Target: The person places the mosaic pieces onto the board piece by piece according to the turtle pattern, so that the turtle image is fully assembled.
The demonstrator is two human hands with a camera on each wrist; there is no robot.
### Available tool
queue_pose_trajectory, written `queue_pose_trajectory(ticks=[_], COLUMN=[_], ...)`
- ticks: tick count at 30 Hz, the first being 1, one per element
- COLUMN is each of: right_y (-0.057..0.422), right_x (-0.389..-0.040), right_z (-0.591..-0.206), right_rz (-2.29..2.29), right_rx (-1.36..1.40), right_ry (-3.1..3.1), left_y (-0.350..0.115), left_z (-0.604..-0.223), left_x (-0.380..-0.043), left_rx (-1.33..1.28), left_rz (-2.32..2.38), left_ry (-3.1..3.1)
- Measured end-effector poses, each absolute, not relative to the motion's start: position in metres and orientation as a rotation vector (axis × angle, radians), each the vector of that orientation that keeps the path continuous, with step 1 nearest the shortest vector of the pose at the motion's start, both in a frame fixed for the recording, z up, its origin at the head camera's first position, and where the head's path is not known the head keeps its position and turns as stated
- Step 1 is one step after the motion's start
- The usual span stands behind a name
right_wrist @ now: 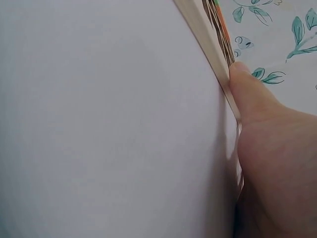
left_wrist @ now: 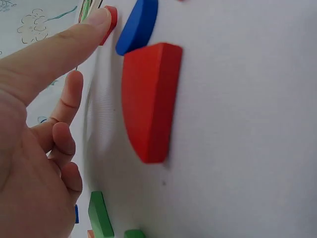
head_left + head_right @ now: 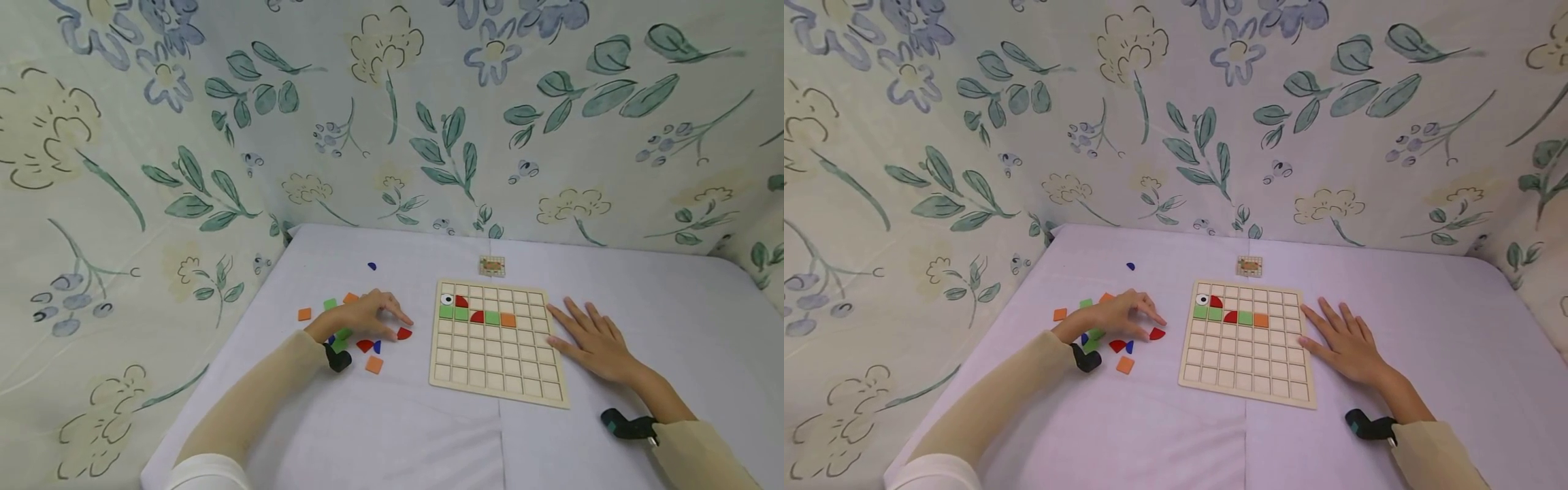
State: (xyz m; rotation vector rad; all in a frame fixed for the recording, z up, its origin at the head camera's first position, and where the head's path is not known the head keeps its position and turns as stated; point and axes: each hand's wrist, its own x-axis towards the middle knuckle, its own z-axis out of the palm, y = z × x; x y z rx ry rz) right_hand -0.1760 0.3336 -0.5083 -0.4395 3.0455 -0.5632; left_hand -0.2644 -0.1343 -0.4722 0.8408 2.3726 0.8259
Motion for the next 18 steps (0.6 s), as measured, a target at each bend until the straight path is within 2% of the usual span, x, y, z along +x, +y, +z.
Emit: queue_pose_trajectory(ticks=[18], right_y=[0.333], right_x=[-0.176], right_z=[-0.508], right_rz=[-0.576], right_rx=[-0.439], right_ry=[3.031], left_y=[-0.131], left_z=[-0.485], left_x=[-0.263], left_rx=[0.918], left_rz=[0.737], left_ry=[2.581])
